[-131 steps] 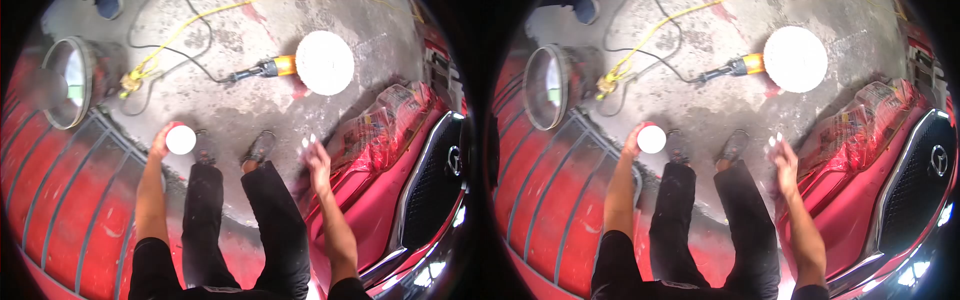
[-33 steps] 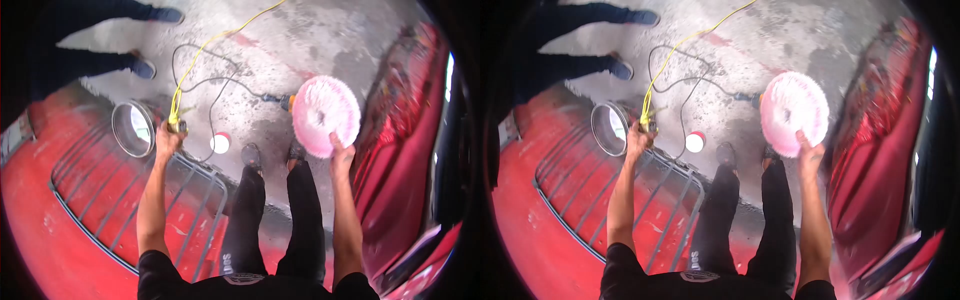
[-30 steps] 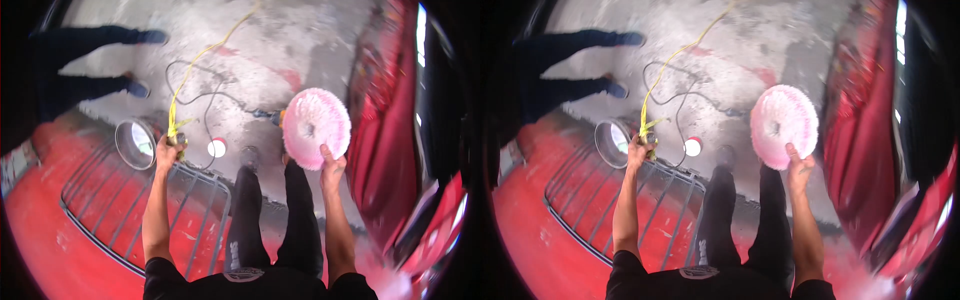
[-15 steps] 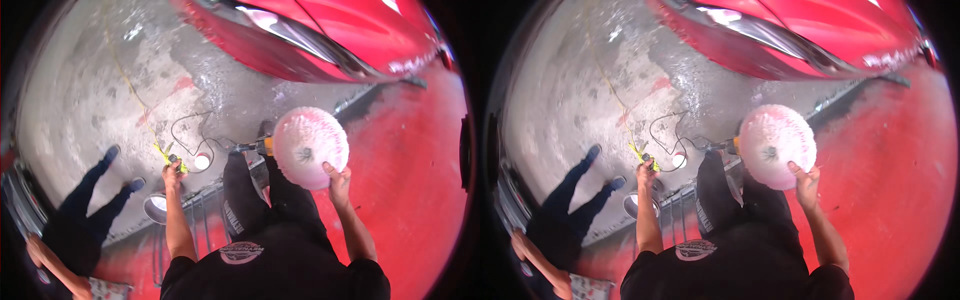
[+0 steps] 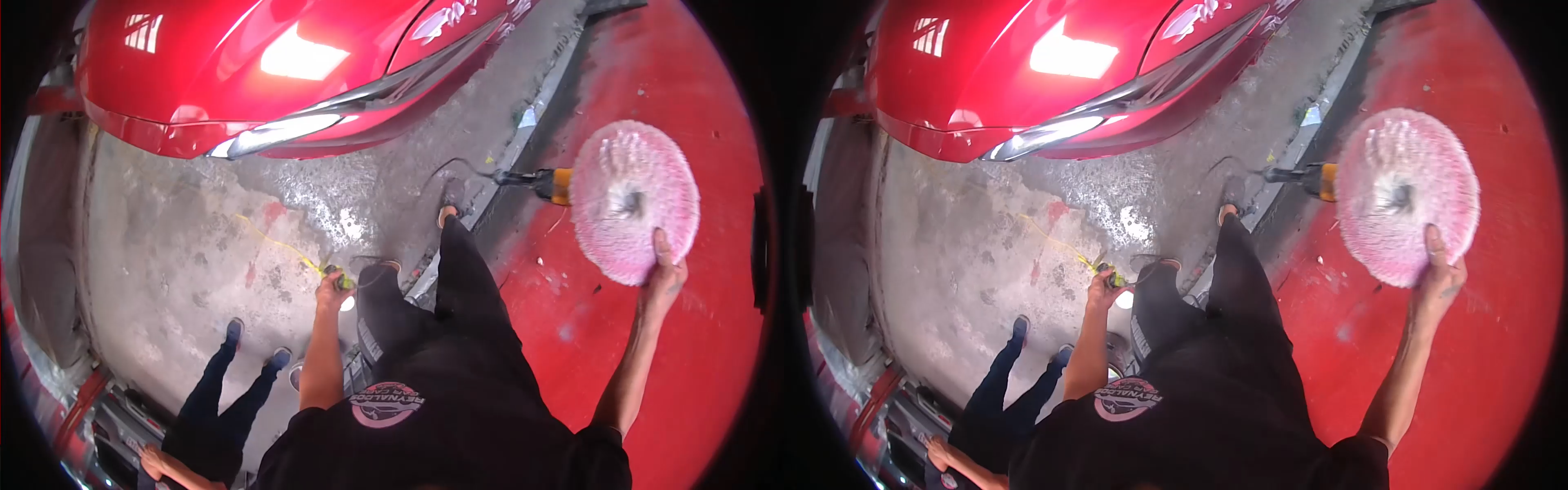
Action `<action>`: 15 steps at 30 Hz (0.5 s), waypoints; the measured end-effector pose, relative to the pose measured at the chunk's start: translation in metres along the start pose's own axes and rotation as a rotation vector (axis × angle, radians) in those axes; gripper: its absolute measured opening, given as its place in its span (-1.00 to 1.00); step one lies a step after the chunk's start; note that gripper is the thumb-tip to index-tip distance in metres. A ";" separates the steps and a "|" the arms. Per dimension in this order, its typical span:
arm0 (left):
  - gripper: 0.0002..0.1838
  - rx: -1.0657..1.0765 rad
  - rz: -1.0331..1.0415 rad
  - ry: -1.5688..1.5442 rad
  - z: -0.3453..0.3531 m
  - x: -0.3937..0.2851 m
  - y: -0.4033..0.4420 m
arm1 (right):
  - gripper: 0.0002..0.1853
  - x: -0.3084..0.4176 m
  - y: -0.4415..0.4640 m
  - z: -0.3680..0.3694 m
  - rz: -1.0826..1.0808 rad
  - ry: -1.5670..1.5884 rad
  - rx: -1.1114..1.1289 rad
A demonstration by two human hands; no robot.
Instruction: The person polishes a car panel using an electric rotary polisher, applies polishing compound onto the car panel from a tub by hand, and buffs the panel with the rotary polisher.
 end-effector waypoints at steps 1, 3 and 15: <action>-0.44 -0.027 0.006 -0.005 0.012 0.008 -0.013 | -0.52 0.004 0.027 -0.001 0.010 0.036 -0.002; -0.40 -0.135 0.023 0.025 0.060 0.012 -0.029 | -0.56 0.017 0.098 0.009 0.038 0.128 -0.028; -0.47 -0.523 0.082 0.250 0.015 0.090 -0.128 | -0.47 -0.049 0.242 -0.029 0.023 0.178 -0.022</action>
Point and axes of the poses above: each hand's wrist, its own y-axis towards the middle knuckle, its own z-axis out of the palm, x = y × z, the point moved 7 cm from there along y, towards the middle knuckle, and after that the axes turned 10 degrees about -y, right-handed, at the moved point
